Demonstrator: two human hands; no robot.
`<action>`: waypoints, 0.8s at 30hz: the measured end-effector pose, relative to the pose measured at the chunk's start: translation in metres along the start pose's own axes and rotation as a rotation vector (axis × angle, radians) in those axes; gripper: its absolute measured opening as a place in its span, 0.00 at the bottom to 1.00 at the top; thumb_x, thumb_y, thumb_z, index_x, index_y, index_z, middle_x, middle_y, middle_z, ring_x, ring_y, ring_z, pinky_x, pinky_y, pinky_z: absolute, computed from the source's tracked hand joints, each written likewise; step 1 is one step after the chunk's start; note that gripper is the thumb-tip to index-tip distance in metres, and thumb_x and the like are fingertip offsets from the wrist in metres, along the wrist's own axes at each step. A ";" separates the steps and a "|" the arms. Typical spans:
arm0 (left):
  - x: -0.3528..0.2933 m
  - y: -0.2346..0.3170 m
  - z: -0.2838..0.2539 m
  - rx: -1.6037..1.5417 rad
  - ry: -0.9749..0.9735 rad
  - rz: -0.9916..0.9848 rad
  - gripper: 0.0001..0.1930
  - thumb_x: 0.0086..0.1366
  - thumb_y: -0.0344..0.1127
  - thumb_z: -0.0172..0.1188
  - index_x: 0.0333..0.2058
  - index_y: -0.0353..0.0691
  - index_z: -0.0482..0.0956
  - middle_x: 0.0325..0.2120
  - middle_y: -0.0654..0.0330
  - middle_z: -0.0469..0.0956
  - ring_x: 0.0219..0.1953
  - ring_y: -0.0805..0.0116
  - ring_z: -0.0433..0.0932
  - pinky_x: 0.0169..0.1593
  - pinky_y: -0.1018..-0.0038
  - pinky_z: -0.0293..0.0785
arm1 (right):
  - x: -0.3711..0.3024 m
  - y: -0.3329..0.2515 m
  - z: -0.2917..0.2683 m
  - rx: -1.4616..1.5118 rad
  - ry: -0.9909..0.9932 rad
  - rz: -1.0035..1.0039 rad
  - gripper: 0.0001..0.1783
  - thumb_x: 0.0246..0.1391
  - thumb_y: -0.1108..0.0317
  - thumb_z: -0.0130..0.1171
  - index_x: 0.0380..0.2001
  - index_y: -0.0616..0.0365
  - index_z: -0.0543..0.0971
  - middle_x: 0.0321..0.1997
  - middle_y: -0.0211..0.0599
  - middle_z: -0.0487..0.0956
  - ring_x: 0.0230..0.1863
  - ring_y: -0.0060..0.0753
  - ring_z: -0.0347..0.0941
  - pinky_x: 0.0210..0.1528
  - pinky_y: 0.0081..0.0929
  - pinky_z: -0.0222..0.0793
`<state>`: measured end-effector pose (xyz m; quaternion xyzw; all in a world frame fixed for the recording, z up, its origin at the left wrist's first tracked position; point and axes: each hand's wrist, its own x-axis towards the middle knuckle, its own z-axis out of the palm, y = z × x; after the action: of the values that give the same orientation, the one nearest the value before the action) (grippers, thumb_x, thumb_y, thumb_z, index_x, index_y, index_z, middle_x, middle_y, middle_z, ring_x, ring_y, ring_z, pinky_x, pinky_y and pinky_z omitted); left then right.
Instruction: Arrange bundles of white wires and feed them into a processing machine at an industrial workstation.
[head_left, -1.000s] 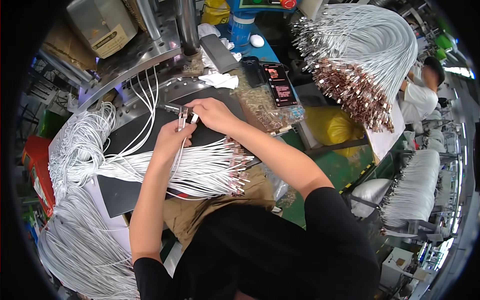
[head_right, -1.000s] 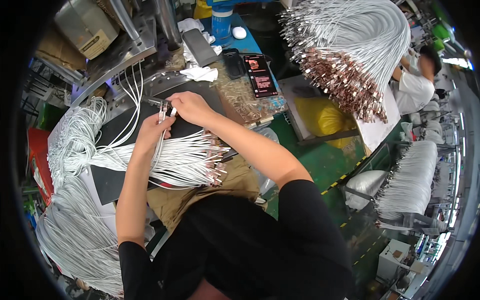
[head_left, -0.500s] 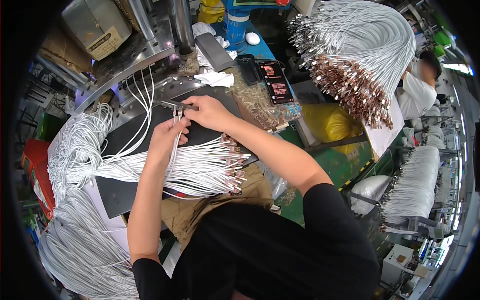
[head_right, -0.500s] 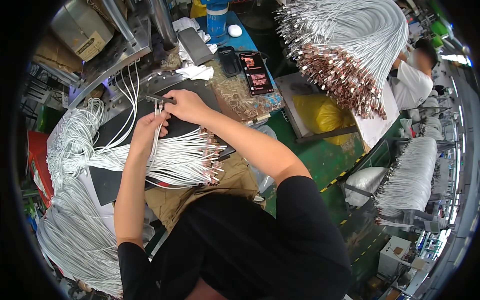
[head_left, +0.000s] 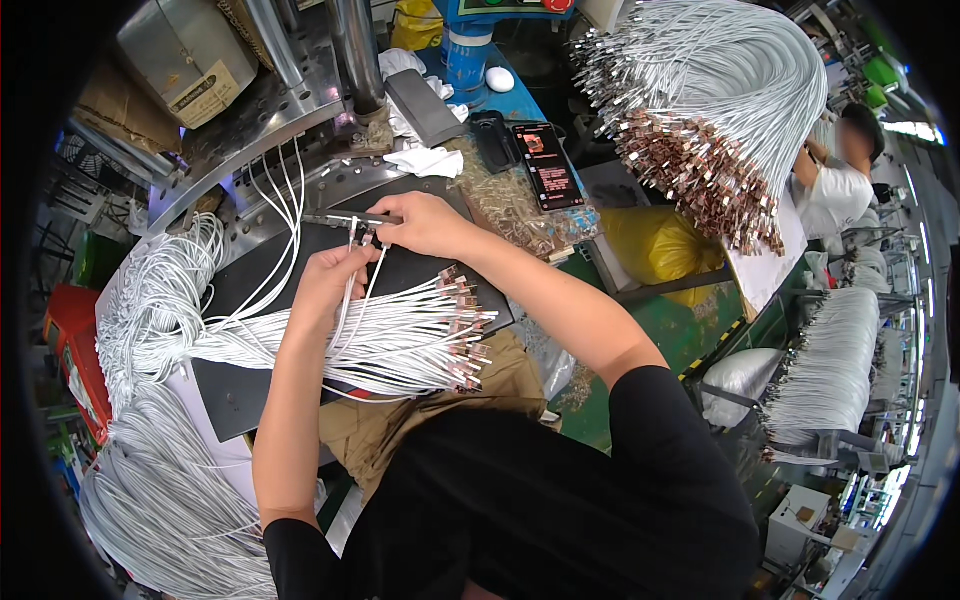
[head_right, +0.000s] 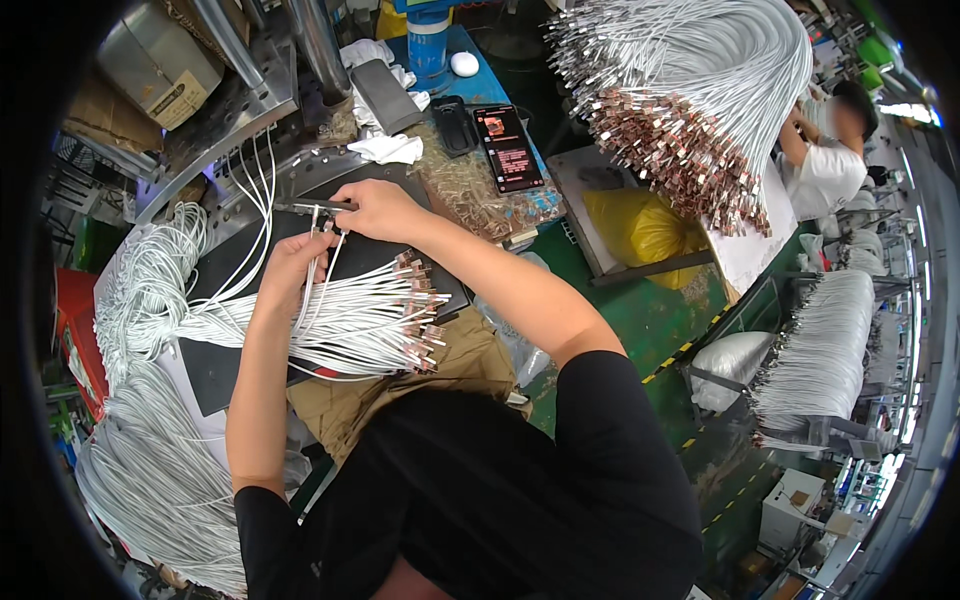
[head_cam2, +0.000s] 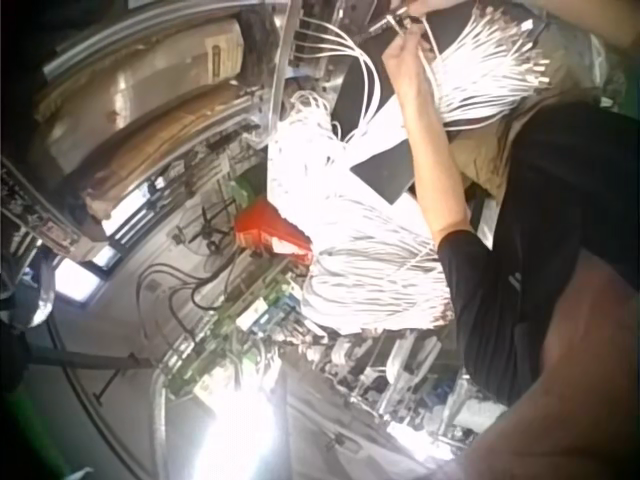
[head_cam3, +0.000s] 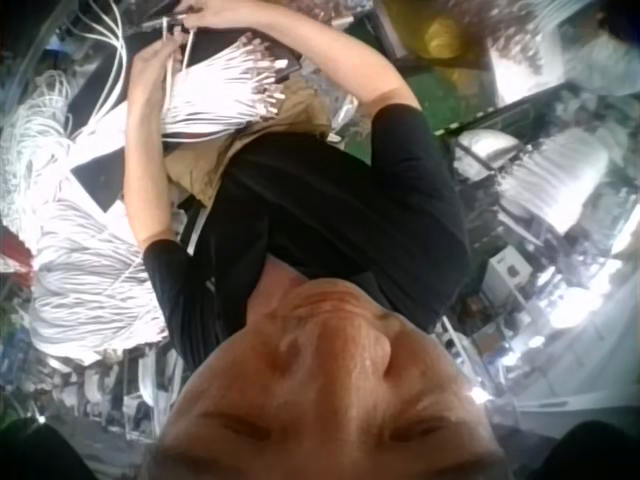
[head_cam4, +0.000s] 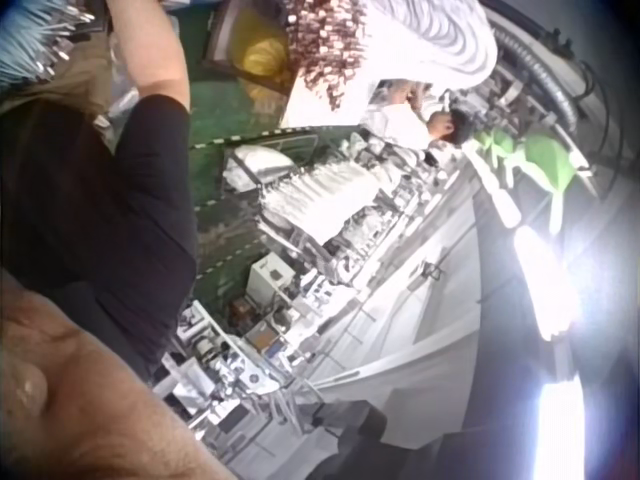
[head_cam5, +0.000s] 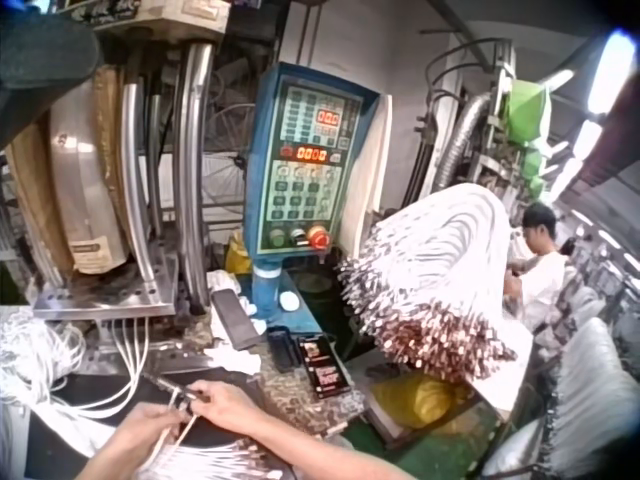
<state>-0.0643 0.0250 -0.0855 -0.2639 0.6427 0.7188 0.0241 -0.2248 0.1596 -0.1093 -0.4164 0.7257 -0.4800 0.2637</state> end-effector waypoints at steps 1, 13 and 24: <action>0.000 0.000 0.001 -0.009 0.007 0.007 0.12 0.68 0.40 0.61 0.38 0.36 0.85 0.18 0.71 0.73 0.19 0.83 0.67 0.25 0.84 0.61 | -0.001 -0.001 0.001 -0.051 0.016 -0.019 0.23 0.47 0.56 0.65 0.43 0.59 0.84 0.33 0.40 0.85 0.34 0.35 0.81 0.40 0.29 0.73; -0.006 0.009 -0.019 -0.102 0.029 -0.027 0.16 0.69 0.45 0.60 0.40 0.35 0.83 0.24 0.69 0.76 0.25 0.81 0.73 0.32 0.83 0.68 | -0.010 -0.017 -0.021 0.008 -0.041 0.129 0.26 0.49 0.54 0.73 0.43 0.65 0.82 0.33 0.35 0.84 0.34 0.19 0.75 0.38 0.22 0.70; 0.001 0.007 -0.008 -0.005 -0.013 0.027 0.12 0.64 0.40 0.63 0.35 0.35 0.84 0.21 0.70 0.72 0.21 0.80 0.68 0.26 0.82 0.61 | -0.020 -0.014 -0.023 0.124 -0.100 0.088 0.20 0.53 0.62 0.71 0.46 0.61 0.81 0.35 0.31 0.84 0.36 0.17 0.76 0.40 0.20 0.71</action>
<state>-0.0652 0.0157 -0.0796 -0.2506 0.6443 0.7223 0.0181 -0.2276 0.1853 -0.0879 -0.3906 0.6981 -0.4904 0.3457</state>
